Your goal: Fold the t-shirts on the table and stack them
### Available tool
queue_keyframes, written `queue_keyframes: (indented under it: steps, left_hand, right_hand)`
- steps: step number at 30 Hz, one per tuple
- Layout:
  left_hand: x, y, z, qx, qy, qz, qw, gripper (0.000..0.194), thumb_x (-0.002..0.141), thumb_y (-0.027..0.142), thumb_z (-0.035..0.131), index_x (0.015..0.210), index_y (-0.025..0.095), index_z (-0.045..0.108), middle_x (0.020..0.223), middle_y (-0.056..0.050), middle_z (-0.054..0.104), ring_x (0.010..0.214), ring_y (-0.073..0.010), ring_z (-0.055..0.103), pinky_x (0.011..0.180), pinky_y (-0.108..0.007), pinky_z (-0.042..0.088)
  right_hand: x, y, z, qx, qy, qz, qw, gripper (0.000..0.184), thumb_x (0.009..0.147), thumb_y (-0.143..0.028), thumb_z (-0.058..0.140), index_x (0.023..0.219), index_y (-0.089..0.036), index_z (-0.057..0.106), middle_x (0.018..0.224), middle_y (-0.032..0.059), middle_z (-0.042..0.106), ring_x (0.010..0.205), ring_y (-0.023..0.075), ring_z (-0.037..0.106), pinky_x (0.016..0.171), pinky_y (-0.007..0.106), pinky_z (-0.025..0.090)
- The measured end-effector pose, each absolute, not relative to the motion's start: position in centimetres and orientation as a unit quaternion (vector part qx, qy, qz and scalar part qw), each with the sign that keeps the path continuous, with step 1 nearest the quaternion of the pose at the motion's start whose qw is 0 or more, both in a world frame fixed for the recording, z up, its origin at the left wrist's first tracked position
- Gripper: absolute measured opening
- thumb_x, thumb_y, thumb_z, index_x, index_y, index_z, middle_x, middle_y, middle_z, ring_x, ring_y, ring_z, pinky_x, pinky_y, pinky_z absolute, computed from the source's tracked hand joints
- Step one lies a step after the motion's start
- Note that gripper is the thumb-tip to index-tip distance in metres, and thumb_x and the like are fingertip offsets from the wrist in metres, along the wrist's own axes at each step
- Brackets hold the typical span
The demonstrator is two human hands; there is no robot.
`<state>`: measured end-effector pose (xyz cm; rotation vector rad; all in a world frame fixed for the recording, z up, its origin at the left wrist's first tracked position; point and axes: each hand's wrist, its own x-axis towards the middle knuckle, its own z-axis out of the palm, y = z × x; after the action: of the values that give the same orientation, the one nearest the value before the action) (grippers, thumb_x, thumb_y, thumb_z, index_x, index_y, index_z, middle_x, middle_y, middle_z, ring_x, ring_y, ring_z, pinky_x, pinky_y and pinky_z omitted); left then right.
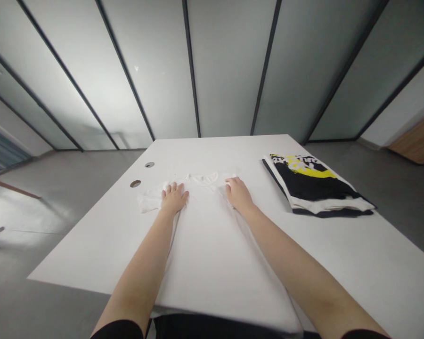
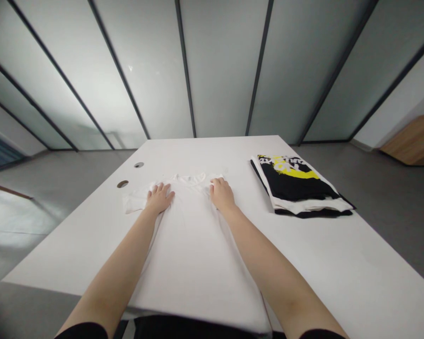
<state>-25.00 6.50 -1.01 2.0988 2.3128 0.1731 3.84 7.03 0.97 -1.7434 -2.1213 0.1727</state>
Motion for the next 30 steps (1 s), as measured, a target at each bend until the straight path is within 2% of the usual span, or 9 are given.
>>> queue_keyframes:
  steps: [5,9,12,17,19,21,24,27,30]
  left_hand:
    - [-24.8,6.3,-0.8,0.674,0.736,0.062,0.008,0.060,0.106,0.051,0.038,0.159,0.027,0.051,0.171,-0.016,0.041,0.159,-0.0406,0.034,0.125,-0.067,0.031]
    - [-24.5,6.0,-0.5,0.667,0.742,0.063,0.004,0.057,0.106,0.050,0.039,0.156,0.026,0.054,0.170,-0.016,0.044,0.158,-0.0409,0.035,0.125,-0.068,0.030]
    - [-24.3,5.9,-0.3,0.665,0.744,0.064,0.005,0.056,0.106,0.050,0.040,0.155,0.027,0.055,0.169,-0.015,0.045,0.157,-0.0401,0.037,0.124,-0.067,0.031]
    - [-24.2,5.8,-0.3,0.665,0.745,0.063,0.006,0.057,0.106,0.050,0.039,0.157,0.026,0.054,0.170,-0.016,0.043,0.157,-0.0408,0.036,0.125,-0.067,0.031]
    - [-24.2,5.8,-0.3,0.663,0.746,0.063,0.006,0.057,0.106,0.050,0.040,0.157,0.027,0.054,0.171,-0.015,0.042,0.157,-0.0401,0.036,0.125,-0.067,0.030]
    - [-24.2,5.7,-0.1,0.660,0.748,0.063,0.006,0.055,0.106,0.050,0.043,0.155,0.028,0.056,0.170,-0.015,0.043,0.157,-0.0398,0.038,0.125,-0.066,0.031]
    - [-23.5,5.4,0.5,0.643,0.758,0.102,-0.041,0.052,0.105,0.044,0.049,0.151,0.025,0.059,0.170,-0.016,0.044,0.158,-0.0401,0.037,0.125,-0.066,0.032]
    - [-21.5,4.6,1.1,0.659,0.725,0.172,-0.099,0.047,0.106,0.038,0.047,0.148,0.020,0.062,0.168,-0.016,0.048,0.158,-0.0351,0.038,0.128,-0.057,0.033]
    - [-18.5,3.4,0.8,0.735,0.656,0.156,-0.073,0.046,0.108,0.041,0.044,0.146,0.022,0.063,0.163,-0.012,0.055,0.157,-0.0307,0.041,0.130,-0.052,0.031]
  right_hand:
    - [4.1,7.4,-1.2,-0.628,-0.771,0.054,0.090,0.057,0.110,-0.038,0.042,0.158,-0.008,0.048,0.172,0.0223,0.038,0.162,0.0316,0.030,0.128,0.043,0.024]
    - [3.9,7.6,-1.3,-0.655,-0.749,0.071,0.066,0.067,0.111,-0.044,0.038,0.166,-0.007,0.036,0.176,0.0256,0.027,0.165,0.0335,0.023,0.129,0.047,0.022]
    - [3.9,8.1,-0.5,-0.660,-0.745,0.086,0.051,0.066,0.108,-0.045,0.041,0.165,-0.012,0.038,0.176,0.0239,0.028,0.163,0.0343,0.026,0.127,0.050,0.025]
    - [3.3,9.2,0.9,-0.685,-0.721,0.088,0.059,0.052,0.102,-0.036,0.047,0.145,-0.010,0.061,0.153,0.0263,0.056,0.143,0.0373,0.051,0.115,0.050,0.040]
    - [2.8,9.3,0.7,-0.708,-0.696,0.063,0.103,0.049,0.103,-0.031,0.043,0.142,-0.009,0.063,0.149,0.0265,0.059,0.139,0.0368,0.053,0.114,0.048,0.041]
    - [2.4,9.3,0.2,-0.711,-0.688,0.038,0.137,0.050,0.103,-0.029,0.040,0.145,-0.010,0.061,0.155,0.0245,0.055,0.144,0.0370,0.049,0.116,0.048,0.039]
    - [2.3,9.4,-0.6,-0.717,-0.685,0.038,0.125,0.060,0.104,-0.033,0.039,0.157,-0.009,0.052,0.169,0.0204,0.042,0.155,0.0401,0.036,0.123,0.053,0.030]
    - [2.5,9.7,-0.9,-0.725,-0.680,0.058,0.097,0.071,0.104,-0.039,0.037,0.167,-0.005,0.038,0.177,0.0203,0.030,0.161,0.0427,0.026,0.128,0.057,0.020]
    - [2.9,9.8,-0.9,-0.722,-0.682,0.065,0.094,0.074,0.103,-0.041,0.036,0.168,-0.005,0.035,0.178,0.0201,0.027,0.162,0.0429,0.023,0.129,0.058,0.019]
